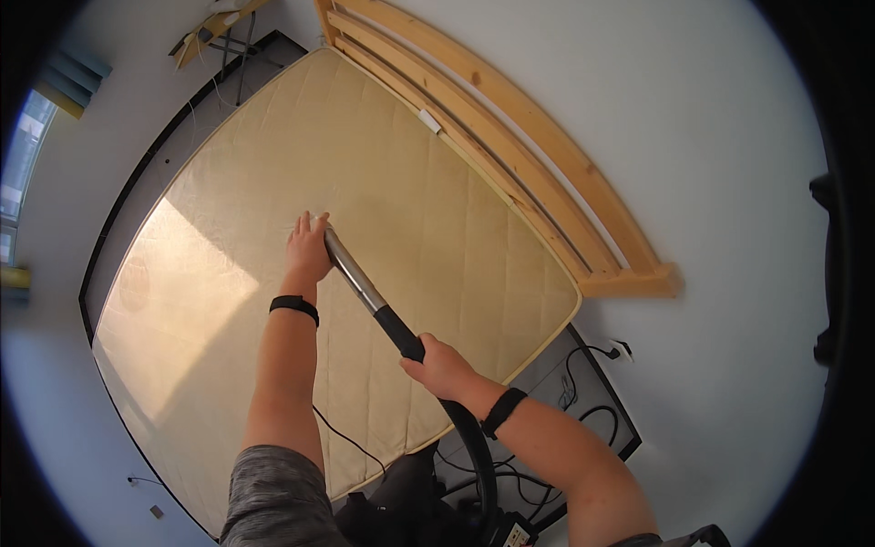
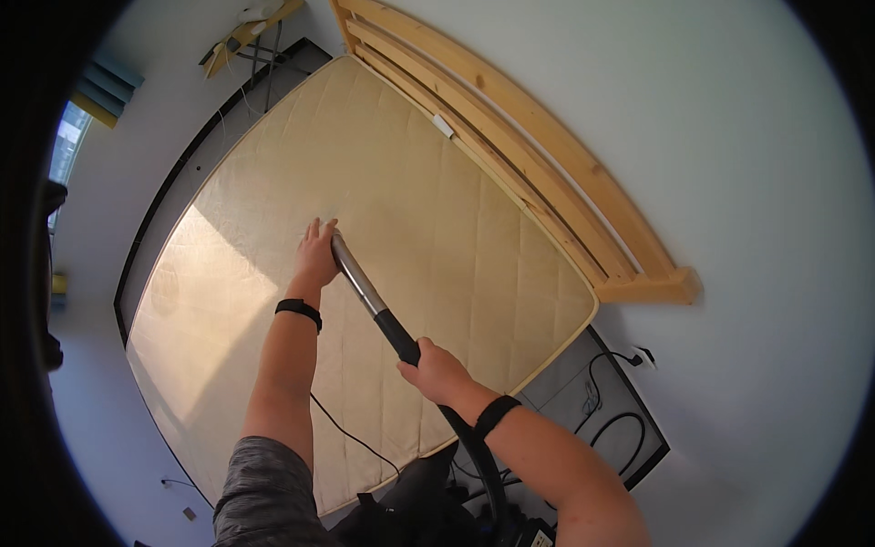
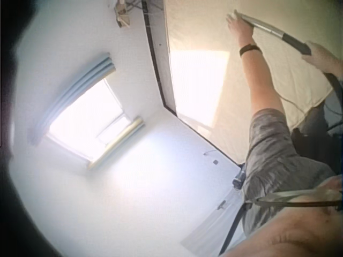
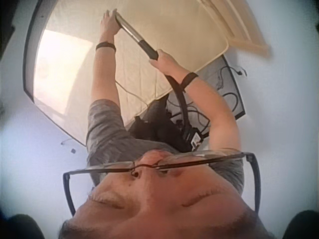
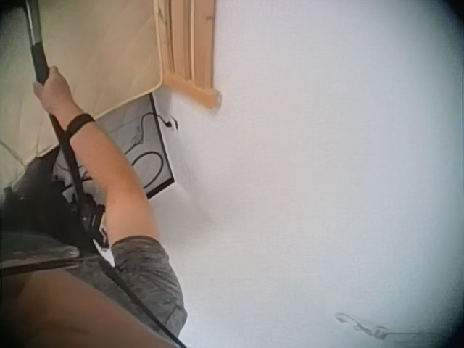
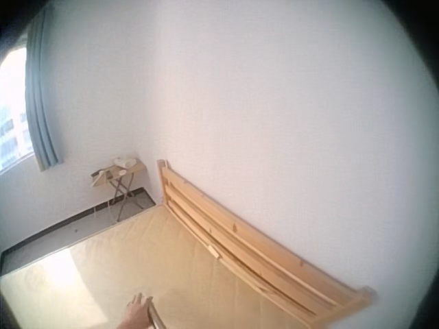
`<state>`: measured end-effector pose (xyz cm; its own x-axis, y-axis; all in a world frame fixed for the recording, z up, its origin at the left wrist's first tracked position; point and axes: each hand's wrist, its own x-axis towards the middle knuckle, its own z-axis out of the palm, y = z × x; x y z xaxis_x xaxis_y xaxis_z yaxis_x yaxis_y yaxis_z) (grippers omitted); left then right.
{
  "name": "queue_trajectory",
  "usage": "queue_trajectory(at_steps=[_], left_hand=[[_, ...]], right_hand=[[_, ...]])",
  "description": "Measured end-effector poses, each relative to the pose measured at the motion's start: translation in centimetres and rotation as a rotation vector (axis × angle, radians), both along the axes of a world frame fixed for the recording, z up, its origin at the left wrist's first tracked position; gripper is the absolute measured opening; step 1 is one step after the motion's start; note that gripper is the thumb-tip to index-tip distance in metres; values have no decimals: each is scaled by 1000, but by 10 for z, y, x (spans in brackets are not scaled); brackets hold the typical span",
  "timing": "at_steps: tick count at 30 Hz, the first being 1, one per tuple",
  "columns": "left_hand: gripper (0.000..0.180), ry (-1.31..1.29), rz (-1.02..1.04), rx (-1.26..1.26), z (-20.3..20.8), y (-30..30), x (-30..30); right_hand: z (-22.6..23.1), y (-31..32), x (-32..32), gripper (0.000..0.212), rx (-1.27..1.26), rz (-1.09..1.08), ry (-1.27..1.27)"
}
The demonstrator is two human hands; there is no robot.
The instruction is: The person vacuums a mattress placed on a wooden bed frame using a vacuum cleaner with a long hose and nozzle. They move the nozzle systematically across the mattress surface, covering different areas.
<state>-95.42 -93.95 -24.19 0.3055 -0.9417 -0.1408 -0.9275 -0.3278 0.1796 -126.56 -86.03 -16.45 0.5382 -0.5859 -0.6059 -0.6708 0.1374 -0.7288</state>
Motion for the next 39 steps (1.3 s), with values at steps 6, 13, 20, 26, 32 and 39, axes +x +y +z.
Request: queue_trajectory(at_steps=[6,13,20,26,32,39], left_hand=[[82,23,102,88,-43,8,1],[74,73,-17,40,-47,70,-86],[66,343,-96,141,-15,210,-270],[65,469,-257,340,9,313,-408],[79,446,-449,355,47,347,-462],[80,342,-257,-70,116,222,-383]], right_hand=[[-38,-5,16,42,42,24,118],[-16,63,-76,41,76,-6,207],[71,218,-228,38,223,-145,329],[129,334,-337,44,422,-289,599],[194,376,-381,39,317,-200,560],[199,263,-357,42,121,-244,345]])
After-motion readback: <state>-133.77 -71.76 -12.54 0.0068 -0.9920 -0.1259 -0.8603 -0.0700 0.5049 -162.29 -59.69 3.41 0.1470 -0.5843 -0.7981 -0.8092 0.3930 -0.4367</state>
